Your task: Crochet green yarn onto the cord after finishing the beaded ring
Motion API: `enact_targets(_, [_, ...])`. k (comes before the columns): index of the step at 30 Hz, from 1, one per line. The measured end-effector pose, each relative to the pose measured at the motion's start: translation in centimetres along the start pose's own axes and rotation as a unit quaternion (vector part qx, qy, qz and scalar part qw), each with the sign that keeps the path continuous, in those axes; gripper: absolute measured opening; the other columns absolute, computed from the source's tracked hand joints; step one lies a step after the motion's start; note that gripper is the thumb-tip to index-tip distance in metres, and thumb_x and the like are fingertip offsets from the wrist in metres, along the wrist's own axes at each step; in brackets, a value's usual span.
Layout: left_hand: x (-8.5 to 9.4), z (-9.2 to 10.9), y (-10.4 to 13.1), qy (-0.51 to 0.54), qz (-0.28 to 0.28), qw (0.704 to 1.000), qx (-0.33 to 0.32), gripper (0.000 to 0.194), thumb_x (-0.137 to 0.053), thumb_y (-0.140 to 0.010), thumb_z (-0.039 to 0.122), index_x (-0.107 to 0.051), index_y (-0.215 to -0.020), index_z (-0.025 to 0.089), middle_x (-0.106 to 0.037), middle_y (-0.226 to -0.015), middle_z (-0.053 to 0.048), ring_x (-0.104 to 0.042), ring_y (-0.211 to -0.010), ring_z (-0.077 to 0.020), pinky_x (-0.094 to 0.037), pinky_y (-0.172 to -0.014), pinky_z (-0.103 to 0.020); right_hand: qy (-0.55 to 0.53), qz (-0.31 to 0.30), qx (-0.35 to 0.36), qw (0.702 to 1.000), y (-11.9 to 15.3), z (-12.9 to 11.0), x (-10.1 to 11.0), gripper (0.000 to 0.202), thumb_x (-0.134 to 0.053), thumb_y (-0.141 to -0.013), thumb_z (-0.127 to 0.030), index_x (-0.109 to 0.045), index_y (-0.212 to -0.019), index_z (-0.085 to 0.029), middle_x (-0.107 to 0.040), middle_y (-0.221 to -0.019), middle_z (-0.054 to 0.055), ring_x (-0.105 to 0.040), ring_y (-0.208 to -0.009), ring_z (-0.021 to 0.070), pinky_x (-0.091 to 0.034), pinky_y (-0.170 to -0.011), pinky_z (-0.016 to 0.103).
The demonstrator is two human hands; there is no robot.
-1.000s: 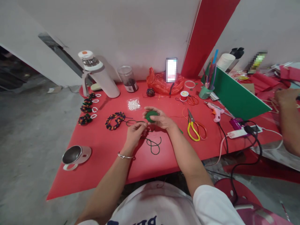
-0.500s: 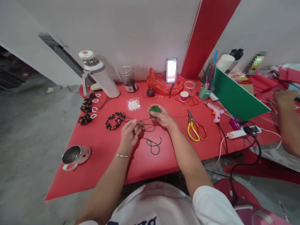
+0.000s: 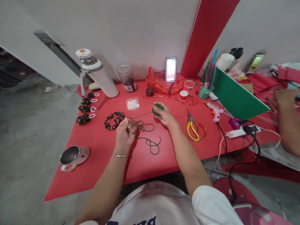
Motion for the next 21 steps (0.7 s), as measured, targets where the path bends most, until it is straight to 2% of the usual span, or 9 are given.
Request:
enact_targets(2, [0.5, 0.3, -0.3, 0.024, 0.025, 0.999, 0.003, 0.048, -0.094, -0.073, 0.032, -0.049, -0.064, 0.017, -0.040, -0.052, 0.008, -0.034, -0.044, -0.0025, -0.028, -0.040, -0.015, 0.000, -0.025, -0.002, 1.000, 0.1, -0.5, 0.2, 0.062, -0.104, -0.048, -0.045, -0.073, -0.099, -0.026, -0.068, -0.079, -0.006, -0.059, -0.061, 0.0079, -0.044, -0.045, 0.015])
enact_targets(4, [1.1, 0.5, -0.6, 0.044, 0.075, 0.996, 0.008, 0.043, -0.088, -0.081, 0.029, -0.050, -0.066, 0.017, -0.038, -0.051, 0.009, -0.032, -0.042, -0.0021, -0.028, -0.040, -0.015, -0.011, -0.028, 0.014, 0.999, 0.0, -1.1, 0.7, 0.060, -0.102, -0.052, -0.047, -0.074, -0.101, -0.027, -0.070, -0.083, -0.005, -0.059, -0.065, 0.0086, -0.045, -0.047, 0.016])
enact_targets(7, [1.6, 0.4, -0.8, 0.053, 0.135, 0.989, 0.020, 0.033, -0.079, -0.089, 0.024, -0.054, -0.069, 0.016, -0.039, -0.051, 0.010, -0.033, -0.041, -0.0018, -0.027, -0.041, -0.015, -0.049, 0.044, 0.062, 0.996, -0.6, -2.1, 2.2, 0.050, -0.099, -0.060, -0.045, -0.072, -0.099, -0.029, -0.073, -0.091, -0.004, -0.065, -0.075, 0.0106, -0.048, -0.052, 0.017])
enact_targets(11, [1.5, 0.0, -0.7, 0.037, 0.147, 0.988, 0.011, 0.022, -0.080, -0.085, 0.022, -0.063, -0.074, 0.014, -0.044, -0.051, 0.009, -0.038, -0.042, -0.0022, -0.029, -0.043, -0.015, -0.071, 0.135, 0.061, 0.986, -1.5, -1.9, 3.6, 0.047, -0.096, -0.062, -0.037, -0.066, -0.098, -0.030, -0.071, -0.087, -0.007, -0.071, -0.081, 0.0127, -0.055, -0.061, 0.020])
enact_targets(13, [1.6, 0.1, -0.6, 0.020, 0.157, 0.987, -0.009, 0.023, -0.083, -0.081, 0.024, -0.064, -0.074, 0.014, -0.045, -0.051, 0.009, -0.038, -0.043, -0.0023, -0.029, -0.044, -0.015, -0.045, 0.147, 0.057, 0.986, -1.6, -1.7, 3.9, 0.048, -0.093, -0.063, -0.040, -0.065, -0.101, -0.030, -0.070, -0.088, -0.006, -0.073, -0.081, 0.0145, -0.056, -0.063, 0.023])
enact_targets(15, [1.8, 0.3, -0.6, -0.004, 0.176, 0.983, -0.041, 0.024, -0.085, -0.078, 0.027, -0.065, -0.074, 0.015, -0.047, -0.052, 0.009, -0.038, -0.043, -0.0026, -0.029, -0.044, -0.015, 0.042, 0.167, 0.078, 0.982, -1.5, -1.9, 4.1, 0.050, -0.087, -0.068, -0.049, -0.064, -0.107, -0.029, -0.070, -0.090, -0.003, -0.073, -0.080, 0.0170, -0.057, -0.062, 0.026])
enact_targets(17, [2.1, 0.4, -0.5, -0.038, 0.191, 0.978, -0.074, 0.025, -0.085, -0.077, 0.031, -0.066, -0.074, 0.015, -0.047, -0.052, 0.008, -0.037, -0.043, -0.0030, -0.027, -0.043, -0.016, 0.185, 0.204, 0.145, 0.950, -1.2, -2.5, 4.3, 0.051, -0.081, -0.074, -0.055, -0.065, -0.114, -0.026, -0.071, -0.096, 0.001, -0.072, -0.086, 0.0205, -0.060, -0.070, 0.033])
enact_targets(19, [2.2, 0.3, -0.4, -0.087, 0.193, 0.973, -0.092, 0.027, -0.084, -0.077, 0.036, -0.067, -0.075, 0.015, -0.046, -0.053, 0.008, -0.035, -0.044, -0.0034, -0.025, -0.043, -0.017, 0.320, 0.238, 0.234, 0.887, -0.7, -3.2, 4.0, 0.052, -0.077, -0.078, -0.056, -0.067, -0.117, -0.023, -0.072, -0.109, 0.008, -0.070, -0.102, 0.0249, -0.060, -0.089, 0.042])
enact_targets(21, [2.3, 0.0, -0.4, -0.153, 0.175, 0.968, -0.095, 0.026, -0.082, -0.078, 0.038, -0.068, -0.079, 0.016, -0.049, -0.059, 0.007, -0.037, -0.046, -0.0041, -0.027, -0.044, -0.018, 0.395, 0.242, 0.291, 0.837, -0.3, -3.4, 3.4, 0.052, -0.076, -0.080, -0.055, -0.068, -0.118, -0.021, -0.072, -0.121, 0.013, -0.065, -0.117, 0.0282, -0.052, -0.108, 0.049])
Point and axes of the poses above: each hand's wrist, its own y-axis away from the middle knuckle, its own x-axis out of the back of the hand, z = x × y, the point moved 4 cm from there along -y, towards the middle knuckle
